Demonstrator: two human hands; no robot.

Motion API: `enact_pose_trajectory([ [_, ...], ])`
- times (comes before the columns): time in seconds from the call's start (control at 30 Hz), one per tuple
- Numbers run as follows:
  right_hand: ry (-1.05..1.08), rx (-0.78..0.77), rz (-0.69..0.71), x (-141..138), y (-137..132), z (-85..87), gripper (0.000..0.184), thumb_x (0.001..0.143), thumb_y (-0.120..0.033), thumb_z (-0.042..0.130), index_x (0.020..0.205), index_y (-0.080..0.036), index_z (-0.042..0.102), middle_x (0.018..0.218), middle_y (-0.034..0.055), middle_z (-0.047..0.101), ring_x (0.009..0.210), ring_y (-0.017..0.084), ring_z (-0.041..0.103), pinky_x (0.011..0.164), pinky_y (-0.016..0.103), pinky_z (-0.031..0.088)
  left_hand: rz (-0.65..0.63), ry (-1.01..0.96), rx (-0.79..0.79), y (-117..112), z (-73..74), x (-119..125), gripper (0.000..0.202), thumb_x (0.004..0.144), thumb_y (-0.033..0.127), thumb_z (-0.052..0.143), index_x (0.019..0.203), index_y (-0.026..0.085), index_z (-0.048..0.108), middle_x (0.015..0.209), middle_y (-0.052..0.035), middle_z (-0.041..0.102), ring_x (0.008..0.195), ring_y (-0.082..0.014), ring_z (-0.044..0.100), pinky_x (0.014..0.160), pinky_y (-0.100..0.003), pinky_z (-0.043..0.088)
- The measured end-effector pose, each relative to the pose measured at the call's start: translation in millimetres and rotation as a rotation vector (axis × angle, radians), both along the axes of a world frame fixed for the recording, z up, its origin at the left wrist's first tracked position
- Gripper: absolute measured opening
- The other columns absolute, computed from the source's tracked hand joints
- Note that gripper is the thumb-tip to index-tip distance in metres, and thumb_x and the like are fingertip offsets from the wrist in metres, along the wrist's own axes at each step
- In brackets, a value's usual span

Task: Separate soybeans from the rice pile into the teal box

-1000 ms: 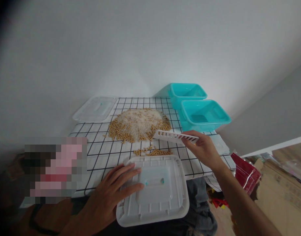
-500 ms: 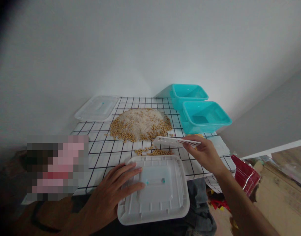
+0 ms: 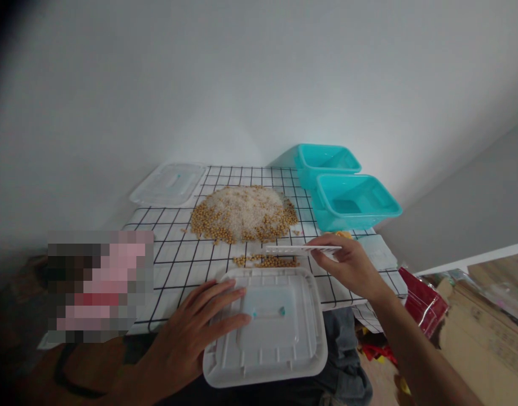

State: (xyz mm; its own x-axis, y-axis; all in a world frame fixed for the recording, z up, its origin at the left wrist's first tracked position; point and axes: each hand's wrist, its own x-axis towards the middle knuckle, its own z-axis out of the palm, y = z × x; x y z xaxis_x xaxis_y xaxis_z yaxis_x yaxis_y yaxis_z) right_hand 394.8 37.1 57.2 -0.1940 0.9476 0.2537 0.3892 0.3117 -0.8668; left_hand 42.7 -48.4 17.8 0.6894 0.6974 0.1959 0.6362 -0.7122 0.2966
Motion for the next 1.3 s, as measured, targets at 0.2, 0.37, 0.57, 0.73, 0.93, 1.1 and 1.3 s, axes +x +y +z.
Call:
enact_pose_trajectory([
  [0.2, 0.005, -0.012, -0.035, -7.8, -1.3, 0.1, 0.016, 0.086, -0.035, 0.075, 0.1, -0.028, 0.078, 0.104, 0.0061, 0.077, 0.096, 0.024, 0.071, 0.085, 0.035, 0.058, 0.001, 0.005, 0.019, 0.0, -0.8, -0.4, 0.051, 0.092, 0.015, 0.056, 0.135, 0.041, 0.058, 0.156, 0.0048, 0.047, 0.148, -0.0261, 0.034, 0.124, -0.053, 0.024],
  [0.37, -0.008, -0.045, 0.019, -11.4, -5.1, 1.5, 0.016, 0.088, -0.033, 0.074, 0.102, -0.029, 0.078, 0.099, 0.0047, 0.077, 0.088, 0.022, 0.071, 0.077, 0.033, 0.058, 0.0, 0.018, 0.012, -0.4, 0.1, -0.8, 0.052, 0.093, 0.013, 0.054, 0.136, 0.041, 0.058, 0.157, 0.0055, 0.046, 0.149, -0.0255, 0.033, 0.124, -0.053, 0.024],
  [0.57, -0.032, 0.001, -0.007, -21.5, 0.7, 1.7, 0.017, 0.087, -0.036, 0.073, 0.101, -0.028, 0.078, 0.105, 0.0064, 0.078, 0.097, 0.025, 0.071, 0.087, 0.039, 0.056, 0.001, 0.012, 0.037, -0.1, 1.1, 0.1, 0.052, 0.09, 0.012, 0.056, 0.133, 0.041, 0.06, 0.154, 0.0048, 0.048, 0.147, -0.0257, 0.037, 0.124, -0.052, 0.027],
  [0.73, -0.061, -0.047, 0.047, -36.6, 6.4, 4.9, 0.02, 0.089, -0.038, 0.07, 0.103, -0.026, 0.078, 0.107, 0.0069, 0.078, 0.098, 0.026, 0.072, 0.082, 0.037, 0.057, -0.006, 0.012, 0.027, -1.0, 1.1, 0.0, 0.053, 0.091, 0.012, 0.056, 0.135, 0.04, 0.059, 0.155, 0.0038, 0.048, 0.147, -0.0258, 0.036, 0.124, -0.052, 0.026],
  [0.93, 0.019, -0.03, 0.115, -38.2, 4.2, 2.2, 0.014, 0.088, -0.034, 0.072, 0.101, -0.029, 0.078, 0.103, 0.0039, 0.077, 0.098, 0.024, 0.07, 0.089, 0.038, 0.054, 0.007, 0.017, -0.02, -1.5, -0.8, -0.3, 0.048, 0.095, 0.017, 0.054, 0.135, 0.042, 0.058, 0.157, 0.0067, 0.044, 0.15, -0.025, 0.031, 0.124, -0.054, 0.023],
  [1.1, 0.018, -0.051, 0.104, -35.6, 1.8, 1.3, 0.016, 0.089, -0.031, 0.072, 0.104, -0.031, 0.077, 0.104, 0.0029, 0.077, 0.099, 0.023, 0.07, 0.09, 0.038, 0.053, 0.008, 0.016, -0.03, -1.0, -1.4, -0.5, 0.048, 0.095, 0.017, 0.053, 0.136, 0.043, 0.057, 0.157, 0.0073, 0.044, 0.15, -0.0248, 0.03, 0.124, -0.054, 0.022],
  [1.3, 0.007, -0.055, 0.092, -44.4, 5.7, 3.1, 0.016, 0.09, -0.032, 0.072, 0.104, -0.031, 0.078, 0.108, 0.0031, 0.077, 0.099, 0.023, 0.071, 0.086, 0.035, 0.055, 0.006, 0.012, -0.006, -1.4, -0.8, -1.3, 0.048, 0.094, 0.017, 0.055, 0.135, 0.042, 0.058, 0.156, 0.0057, 0.046, 0.149, -0.0256, 0.033, 0.124, -0.054, 0.023],
])
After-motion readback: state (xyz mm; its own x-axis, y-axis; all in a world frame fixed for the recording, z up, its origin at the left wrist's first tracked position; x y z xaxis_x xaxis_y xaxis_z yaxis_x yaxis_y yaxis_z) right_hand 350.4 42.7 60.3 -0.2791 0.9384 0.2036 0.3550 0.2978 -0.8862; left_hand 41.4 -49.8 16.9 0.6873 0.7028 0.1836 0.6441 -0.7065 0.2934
